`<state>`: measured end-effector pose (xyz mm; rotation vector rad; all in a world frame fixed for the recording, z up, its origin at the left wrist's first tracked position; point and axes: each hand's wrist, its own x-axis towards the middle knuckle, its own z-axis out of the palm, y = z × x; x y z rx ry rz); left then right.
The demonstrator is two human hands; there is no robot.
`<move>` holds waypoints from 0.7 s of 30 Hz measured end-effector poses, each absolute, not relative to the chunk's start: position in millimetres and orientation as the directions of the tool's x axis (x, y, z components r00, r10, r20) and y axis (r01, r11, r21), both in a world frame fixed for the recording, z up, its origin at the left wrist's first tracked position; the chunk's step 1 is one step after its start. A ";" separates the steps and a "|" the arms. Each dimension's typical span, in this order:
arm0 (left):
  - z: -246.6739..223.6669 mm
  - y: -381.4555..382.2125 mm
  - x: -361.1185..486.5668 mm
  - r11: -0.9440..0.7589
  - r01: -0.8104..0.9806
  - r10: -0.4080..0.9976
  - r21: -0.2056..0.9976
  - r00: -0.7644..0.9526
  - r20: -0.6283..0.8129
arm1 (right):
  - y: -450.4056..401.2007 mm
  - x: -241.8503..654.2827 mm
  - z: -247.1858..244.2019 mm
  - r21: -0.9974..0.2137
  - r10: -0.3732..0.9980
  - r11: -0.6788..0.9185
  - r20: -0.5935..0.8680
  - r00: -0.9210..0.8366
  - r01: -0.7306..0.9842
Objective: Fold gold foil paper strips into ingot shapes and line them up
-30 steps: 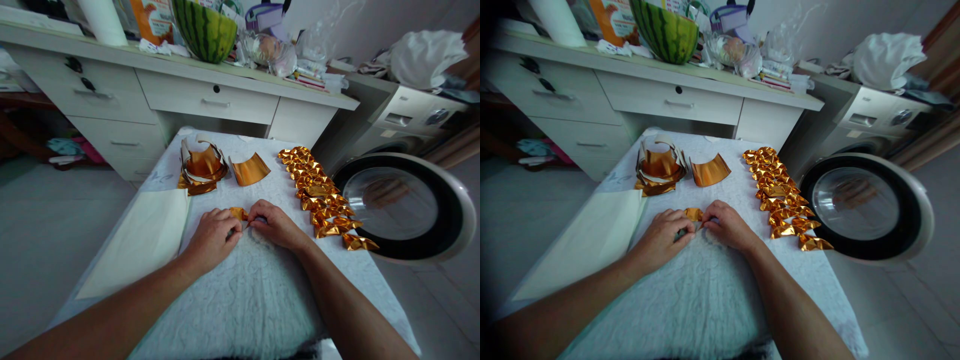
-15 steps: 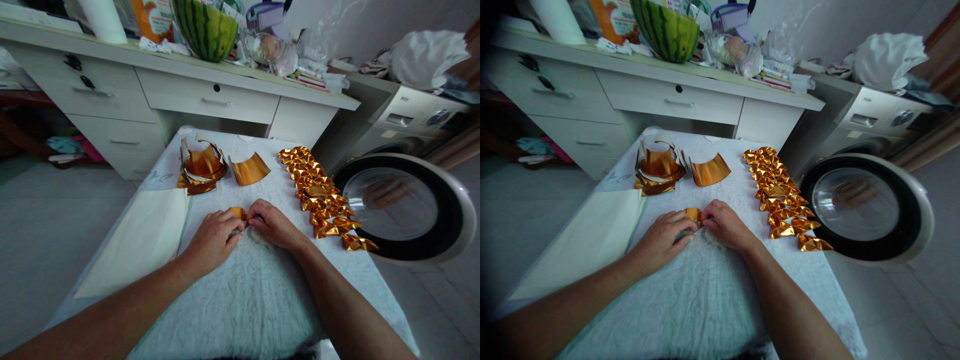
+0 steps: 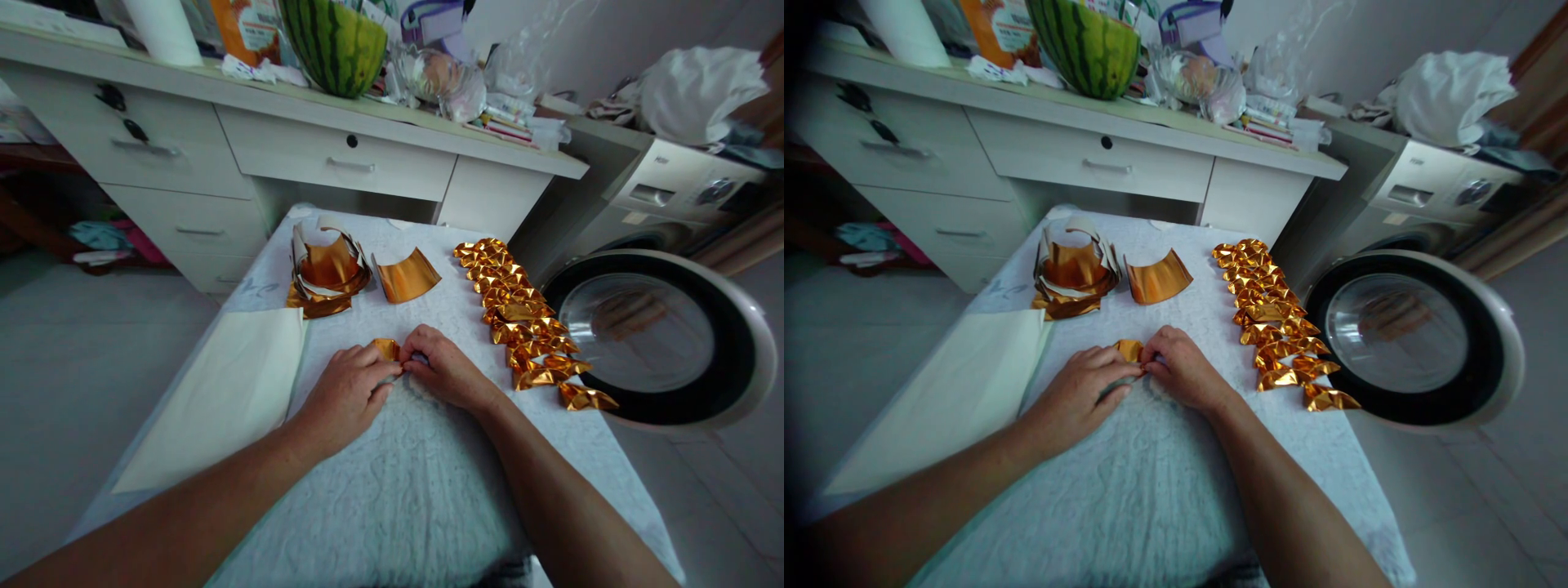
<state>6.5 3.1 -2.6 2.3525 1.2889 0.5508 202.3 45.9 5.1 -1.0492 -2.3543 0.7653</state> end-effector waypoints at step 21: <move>-6.1 1.9 3.7 -0.514 0.676 0.841 0.527 0.517 0.157 | 43.2 208.9 3.8 -0.621 0.810 0.541 0.203 -0.550 0.567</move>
